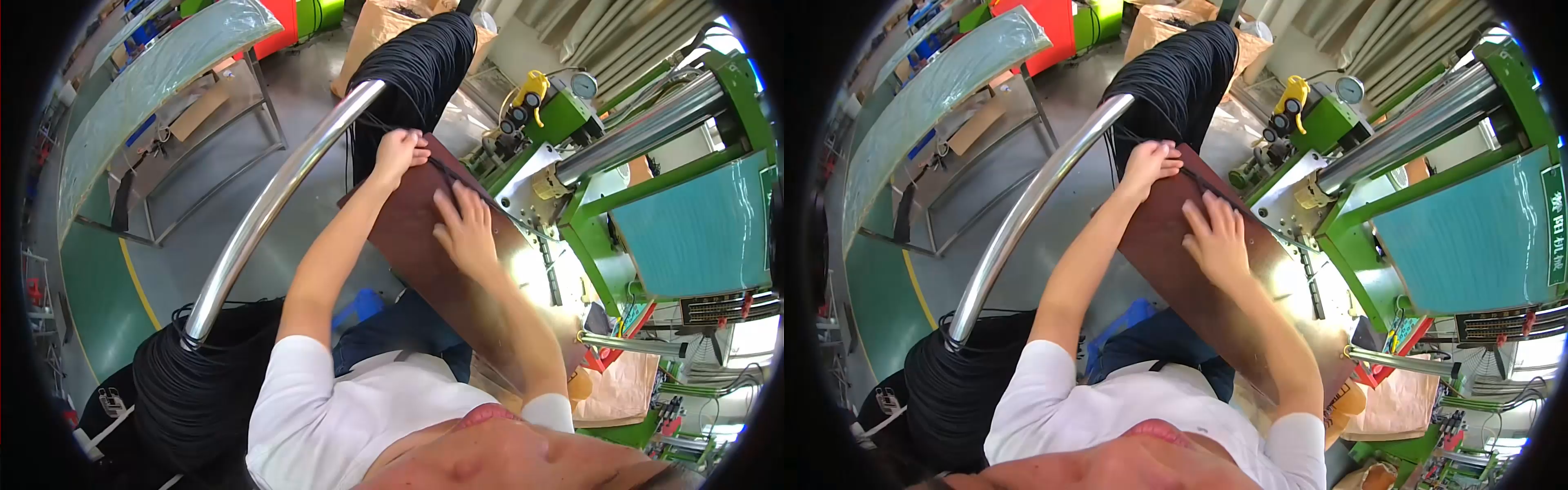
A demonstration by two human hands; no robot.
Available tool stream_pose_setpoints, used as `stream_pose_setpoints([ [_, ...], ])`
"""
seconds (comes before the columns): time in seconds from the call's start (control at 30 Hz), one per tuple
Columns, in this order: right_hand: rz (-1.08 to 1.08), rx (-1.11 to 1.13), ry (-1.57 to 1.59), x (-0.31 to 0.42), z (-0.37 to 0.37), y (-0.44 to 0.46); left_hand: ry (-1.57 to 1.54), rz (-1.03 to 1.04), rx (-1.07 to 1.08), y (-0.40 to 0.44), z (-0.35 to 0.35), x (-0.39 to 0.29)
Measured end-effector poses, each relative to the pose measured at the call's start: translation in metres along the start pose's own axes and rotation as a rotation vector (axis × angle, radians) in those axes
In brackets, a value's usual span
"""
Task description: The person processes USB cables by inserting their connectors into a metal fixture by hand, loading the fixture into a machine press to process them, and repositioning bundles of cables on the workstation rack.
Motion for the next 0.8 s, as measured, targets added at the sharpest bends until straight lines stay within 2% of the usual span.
stream_pose_setpoints([
  [0.07,0.179,-0.179,-0.076,-0.047,0.022,0.038,0.24,-0.077,-0.048,0.038,0.002,-0.012],
  [0.1,0.187,-0.18,-0.079,-0.063,0.024,0.053,0.242,-0.08,-0.04,0.036,0.001,-0.018],
  [0.17,0.386,-0.177,-0.158,-0.095,0.022,0.08,0.857,-0.043,0.158,0.03,0.007,-0.043],
  [0.2,0.249,-0.281,-0.029,-0.078,0.006,0.1,1.353,0.383,-0.014,0.01,0.012,-0.056],
  [0.23,0.112,-0.374,0.098,-0.05,-0.016,0.12,1.403,0.505,-0.025,-0.019,0.012,-0.062],
  [0.3,-0.099,-0.368,0.088,0.0,-0.029,0.158,1.078,0.796,-0.143,-0.105,0.02,-0.1],
  [0.33,-0.189,-0.376,0.048,0.014,-0.026,0.178,1.101,1.119,-0.262,-0.133,0.014,-0.108],
  [0.4,-0.171,-0.293,-0.167,0.015,-0.004,0.21,1.463,1.034,-0.525,-0.189,0.004,-0.152],
  [0.5,-0.203,-0.367,-0.238,-0.002,0.009,0.239,1.714,0.619,-0.712,-0.183,-0.049,-0.17],
  [0.53,-0.204,-0.37,-0.236,-0.009,0.009,0.249,1.716,0.621,-0.715,-0.179,-0.051,-0.17],
  [0.67,-0.133,-0.335,-0.433,-0.035,0.018,0.264,1.89,0.055,-0.637,-0.169,-0.067,-0.151],
  [0.73,-0.163,-0.358,-0.381,-0.044,0.018,0.27,1.992,0.362,-0.7,-0.171,-0.066,-0.151],
  [0.8,-0.15,-0.325,-0.385,-0.05,0.02,0.27,1.992,0.326,-0.709,-0.169,-0.068,-0.149],
])
Point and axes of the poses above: each hand's wrist, its own y-axis towards the middle knuckle, its own z-axis out of the palm, x = y × z, the point moved 5 cm from there along y, towards the middle knuckle, and after that the axes turned 5 degrees about x, right-handed, at the moved point
